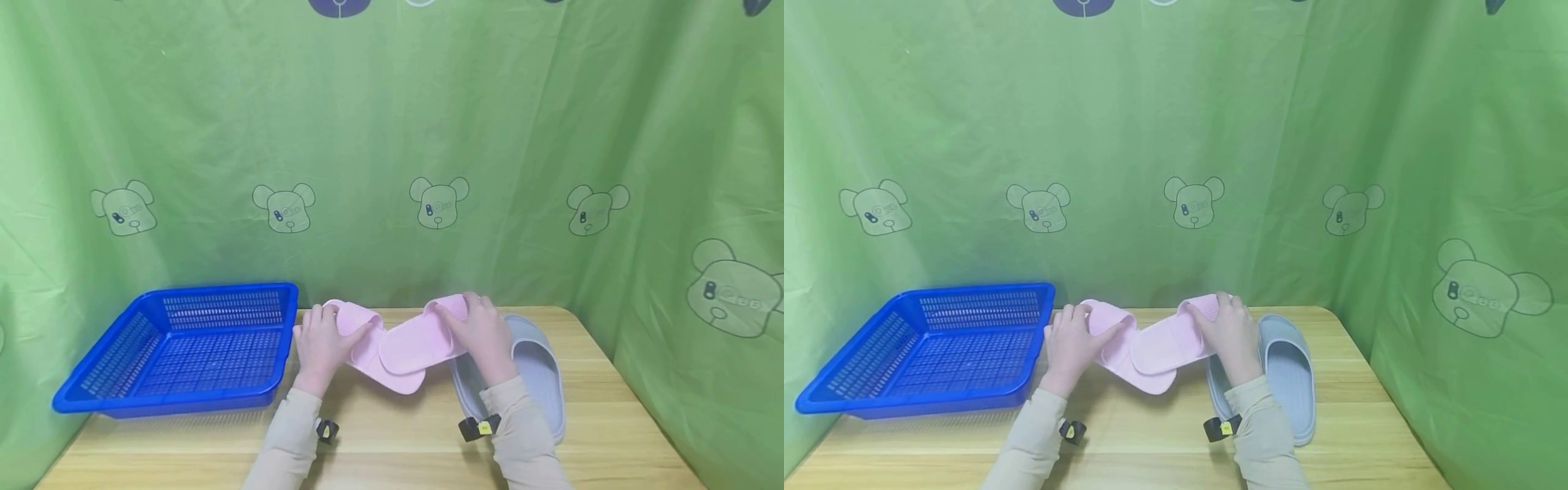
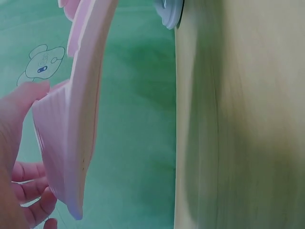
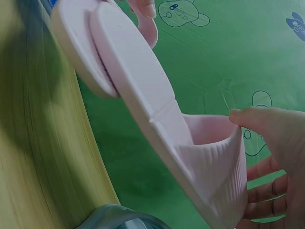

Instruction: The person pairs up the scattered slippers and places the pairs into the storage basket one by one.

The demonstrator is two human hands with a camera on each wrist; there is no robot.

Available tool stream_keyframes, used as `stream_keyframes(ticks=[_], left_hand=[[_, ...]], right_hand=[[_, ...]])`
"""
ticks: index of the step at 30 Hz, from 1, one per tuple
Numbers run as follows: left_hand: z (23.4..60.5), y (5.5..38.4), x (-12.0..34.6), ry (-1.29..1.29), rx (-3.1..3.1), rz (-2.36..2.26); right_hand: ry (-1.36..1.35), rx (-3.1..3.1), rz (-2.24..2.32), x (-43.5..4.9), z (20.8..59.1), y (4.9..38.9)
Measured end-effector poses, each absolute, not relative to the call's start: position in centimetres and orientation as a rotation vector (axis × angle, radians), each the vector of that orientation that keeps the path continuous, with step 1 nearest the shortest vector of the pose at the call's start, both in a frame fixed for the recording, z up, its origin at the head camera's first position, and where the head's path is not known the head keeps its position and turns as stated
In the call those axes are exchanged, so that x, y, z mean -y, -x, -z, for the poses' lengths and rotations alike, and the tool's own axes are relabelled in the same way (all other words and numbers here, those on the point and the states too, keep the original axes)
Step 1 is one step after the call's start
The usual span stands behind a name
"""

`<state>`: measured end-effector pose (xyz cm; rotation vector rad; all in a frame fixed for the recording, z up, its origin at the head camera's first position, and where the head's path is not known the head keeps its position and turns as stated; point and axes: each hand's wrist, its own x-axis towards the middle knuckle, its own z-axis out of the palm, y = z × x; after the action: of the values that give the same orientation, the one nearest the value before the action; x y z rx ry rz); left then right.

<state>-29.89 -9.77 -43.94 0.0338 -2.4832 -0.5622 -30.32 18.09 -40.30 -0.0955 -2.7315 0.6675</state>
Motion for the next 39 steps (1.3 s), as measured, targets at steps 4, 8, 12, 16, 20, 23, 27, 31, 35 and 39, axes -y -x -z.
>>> stream_keyframes(ticks=[4,8,12,16,20,23,27,31,35,39], left_hand=[[43.8,29.8,9.6,-0.068,2.485,0.586],[43.8,29.7,9.5,-0.1,2.5,0.593],[43.9,29.7,9.4,-0.137,2.506,0.607],[44.0,29.7,9.2,-0.164,2.518,0.637],[44.1,29.7,9.1,-0.176,2.543,0.665],[44.2,29.6,9.0,-0.187,2.561,0.664],[44.2,29.5,8.9,-0.196,2.583,0.643],[44.0,29.4,8.8,-0.2,2.602,0.634],[44.0,29.2,8.6,-0.201,2.604,0.613],[44.0,29.2,8.5,-0.195,2.592,0.576]], right_hand=[[0.125,2.721,-0.657,-17.9,40.2,30.2],[0.155,2.735,-0.645,-17.7,40.0,30.2],[0.179,2.752,-0.6,-17.5,39.9,30.0],[0.187,2.743,-0.562,-17.2,39.8,29.7],[0.2,2.732,-0.525,-16.8,40.0,29.6],[0.209,2.73,-0.51,-16.6,40.1,29.7],[0.218,2.734,-0.507,-16.3,40.3,29.6],[0.224,2.737,-0.502,-16.1,40.4,29.6],[0.224,2.742,-0.486,-15.9,40.5,29.6],[0.214,2.739,-0.472,-15.7,40.6,29.5]])
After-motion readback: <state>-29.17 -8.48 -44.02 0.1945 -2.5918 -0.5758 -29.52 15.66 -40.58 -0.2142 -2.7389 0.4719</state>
